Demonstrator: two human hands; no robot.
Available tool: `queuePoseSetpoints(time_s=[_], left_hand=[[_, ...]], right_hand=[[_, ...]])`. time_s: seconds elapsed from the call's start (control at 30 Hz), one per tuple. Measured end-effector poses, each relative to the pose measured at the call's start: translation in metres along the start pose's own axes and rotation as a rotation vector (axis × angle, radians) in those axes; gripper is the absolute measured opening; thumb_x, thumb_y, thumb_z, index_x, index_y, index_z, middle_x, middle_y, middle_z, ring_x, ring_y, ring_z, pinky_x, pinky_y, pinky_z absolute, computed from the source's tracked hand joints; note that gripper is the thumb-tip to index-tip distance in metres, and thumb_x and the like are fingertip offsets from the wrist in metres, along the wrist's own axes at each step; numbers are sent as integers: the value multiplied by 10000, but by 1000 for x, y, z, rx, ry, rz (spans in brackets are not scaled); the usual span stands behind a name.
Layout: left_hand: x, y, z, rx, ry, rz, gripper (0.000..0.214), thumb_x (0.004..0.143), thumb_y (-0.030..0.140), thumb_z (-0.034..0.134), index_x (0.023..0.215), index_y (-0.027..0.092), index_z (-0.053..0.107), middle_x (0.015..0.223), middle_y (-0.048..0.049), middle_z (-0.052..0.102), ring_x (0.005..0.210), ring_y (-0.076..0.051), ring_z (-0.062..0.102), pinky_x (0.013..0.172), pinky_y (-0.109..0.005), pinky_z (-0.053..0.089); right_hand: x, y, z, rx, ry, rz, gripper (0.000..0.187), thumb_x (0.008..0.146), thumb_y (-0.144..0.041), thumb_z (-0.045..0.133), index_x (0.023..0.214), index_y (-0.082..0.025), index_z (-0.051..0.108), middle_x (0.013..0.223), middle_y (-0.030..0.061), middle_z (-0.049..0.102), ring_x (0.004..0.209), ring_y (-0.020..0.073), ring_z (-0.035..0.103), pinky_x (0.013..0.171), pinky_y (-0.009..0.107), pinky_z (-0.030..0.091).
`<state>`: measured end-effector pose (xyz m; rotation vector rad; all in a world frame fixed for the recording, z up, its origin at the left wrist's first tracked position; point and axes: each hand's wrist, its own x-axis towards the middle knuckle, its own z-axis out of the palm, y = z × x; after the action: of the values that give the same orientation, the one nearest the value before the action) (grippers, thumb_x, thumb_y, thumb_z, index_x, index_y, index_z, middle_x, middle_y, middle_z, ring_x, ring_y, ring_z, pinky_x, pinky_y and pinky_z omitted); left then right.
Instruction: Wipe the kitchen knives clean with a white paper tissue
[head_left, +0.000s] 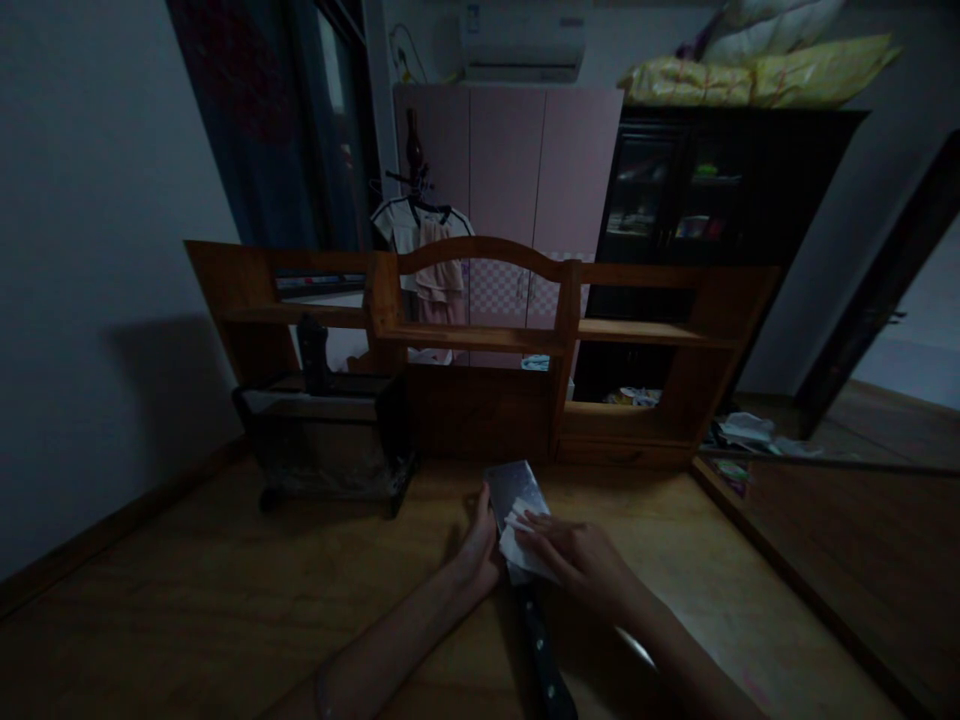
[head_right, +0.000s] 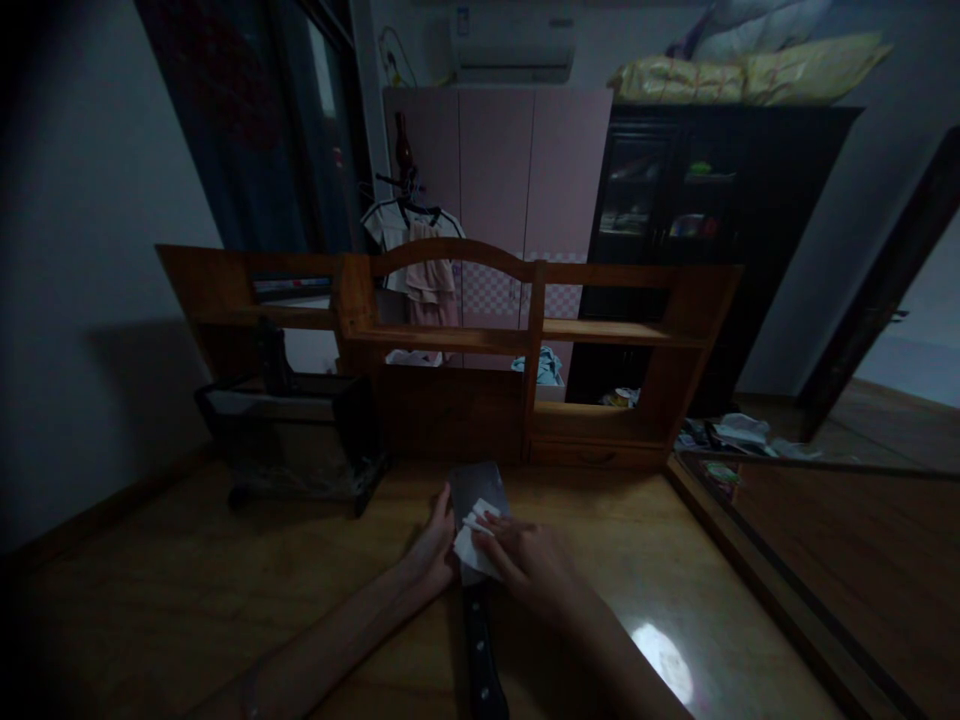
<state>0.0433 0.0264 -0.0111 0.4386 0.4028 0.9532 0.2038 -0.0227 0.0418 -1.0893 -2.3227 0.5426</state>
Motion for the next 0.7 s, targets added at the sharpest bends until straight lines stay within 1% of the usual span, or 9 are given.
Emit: queuePoseSetpoints(time_s=[0.07,0.17,0.27,0.37,0.43,0.53,0.63,0.7], left_hand=[[-4,1,7,18,7,22,556,901,555,351,1066,94,615,1002,-155,691,909,-261,656,910,-388,440],[-7,2,12,27,-8,23,571,899,550,360,1173,98,577,1094,-159,664,993,-277,630,956,-403,407],[-5,2,9,3,-2,25,587,890,563,370,1197,103,566,1090,-154,666,993,-276,630,958,-407,405],[-3,0,6,-33,0,6,600,872,573,405,1154,75,583,1054,-169,674,986,-282,633,947,-404,416],[-2,0,4,-48,25,-26,590,855,584,434,1071,64,612,993,-177,686,936,-281,649,919,-403,437],[-2,1,2,-60,106,-58,567,824,622,458,871,85,631,813,-154,698,780,-254,671,820,-373,486],[-1,0,-2,-53,156,-60,531,804,637,482,700,127,584,630,-90,657,613,-204,648,680,-315,504],[0,0,-4,-19,146,-66,524,803,633,487,673,133,572,604,-75,643,577,-196,636,629,-302,497]], right_hand=[[0,7,1,-32,50,23,392,968,-407,349,1271,-258,549,1343,28,512,1269,212,446,1087,386,346],[1,16,3,-102,84,13,419,965,-398,358,1341,-251,468,1426,33,402,1342,220,330,1117,411,295],[1,16,5,-142,48,-13,496,954,-411,382,1416,-236,339,1493,37,269,1386,225,223,1139,428,243],[0,9,7,-109,-15,-41,524,957,-414,377,1441,-248,266,1515,20,207,1402,214,168,1153,426,202],[-1,2,7,-62,-53,-67,503,964,-403,367,1438,-269,266,1515,0,212,1404,204,157,1156,420,192],[-1,-8,6,9,-96,-116,476,966,-384,373,1425,-284,296,1503,-10,251,1401,203,169,1154,424,193],[0,-13,5,57,-105,-153,435,967,-361,377,1394,-282,365,1470,2,329,1382,207,240,1139,428,231],[0,-13,3,81,-93,-160,402,970,-351,369,1361,-278,426,1417,13,423,1350,202,319,1120,417,275]])
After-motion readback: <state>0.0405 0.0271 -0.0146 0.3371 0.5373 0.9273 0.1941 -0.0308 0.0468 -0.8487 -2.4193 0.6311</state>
